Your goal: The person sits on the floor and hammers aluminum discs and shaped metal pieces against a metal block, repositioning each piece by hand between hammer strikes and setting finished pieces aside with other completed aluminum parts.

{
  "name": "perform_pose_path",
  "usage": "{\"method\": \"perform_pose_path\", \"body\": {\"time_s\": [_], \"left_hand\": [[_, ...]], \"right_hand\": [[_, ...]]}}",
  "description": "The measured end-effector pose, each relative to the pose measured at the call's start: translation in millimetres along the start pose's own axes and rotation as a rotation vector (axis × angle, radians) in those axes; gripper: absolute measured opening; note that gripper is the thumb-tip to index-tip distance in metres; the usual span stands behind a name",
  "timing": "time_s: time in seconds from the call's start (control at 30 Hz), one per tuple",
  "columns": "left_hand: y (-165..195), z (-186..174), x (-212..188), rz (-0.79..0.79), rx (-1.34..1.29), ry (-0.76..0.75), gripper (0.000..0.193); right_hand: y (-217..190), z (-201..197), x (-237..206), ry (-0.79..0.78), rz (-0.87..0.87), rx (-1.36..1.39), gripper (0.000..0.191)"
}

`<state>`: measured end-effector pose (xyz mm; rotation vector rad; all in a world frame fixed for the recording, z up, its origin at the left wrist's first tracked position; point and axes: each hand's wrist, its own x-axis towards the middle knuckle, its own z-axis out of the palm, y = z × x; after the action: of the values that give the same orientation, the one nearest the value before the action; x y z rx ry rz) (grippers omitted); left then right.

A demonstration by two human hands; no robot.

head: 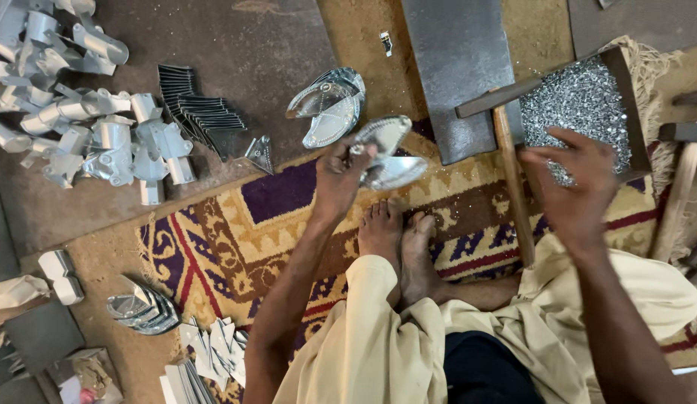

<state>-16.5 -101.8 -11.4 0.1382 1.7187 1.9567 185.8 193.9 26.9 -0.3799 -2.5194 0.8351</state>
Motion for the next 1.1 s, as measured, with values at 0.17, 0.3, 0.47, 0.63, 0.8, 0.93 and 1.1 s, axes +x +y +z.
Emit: {"method": "perform_pose_path", "body": {"time_s": [0.17, 0.3, 0.47, 0.63, 0.8, 0.93, 1.1], "left_hand": [[9, 20, -6, -0.126, 0.086, 0.078, 0.034], [13, 27, -4, -0.141, 0.024, 0.062, 0.038], [12, 35, 2, -0.223, 0.000, 0.019, 0.034], [6, 55, 17, -0.279, -0.043, -0.059, 0.028], [-2, 64, 22, -0.290, -0.179, -0.025, 0.026], [-5, 60, 26, -0.324, -0.225, -0.030, 0.027], [-10, 59, 31, -0.280, -0.072, -0.047, 0.025]], "right_hand": [[-42, 49, 48, -0.057, -0.213, -0.258, 0.020], [-63, 41, 52, -0.044, -0.160, -0.204, 0.043], [-59, 26, 4, 0.034, 0.074, -0.256, 0.063], [-44, 11, -19, -0.201, 0.755, 0.405, 0.036], [-52, -16, -31, -0.286, 0.861, 0.369, 0.039], [-59, -15, -34, -0.302, 0.935, 0.454, 0.041], [-63, -16, -41, -0.319, 0.935, 0.523, 0.045]]}}
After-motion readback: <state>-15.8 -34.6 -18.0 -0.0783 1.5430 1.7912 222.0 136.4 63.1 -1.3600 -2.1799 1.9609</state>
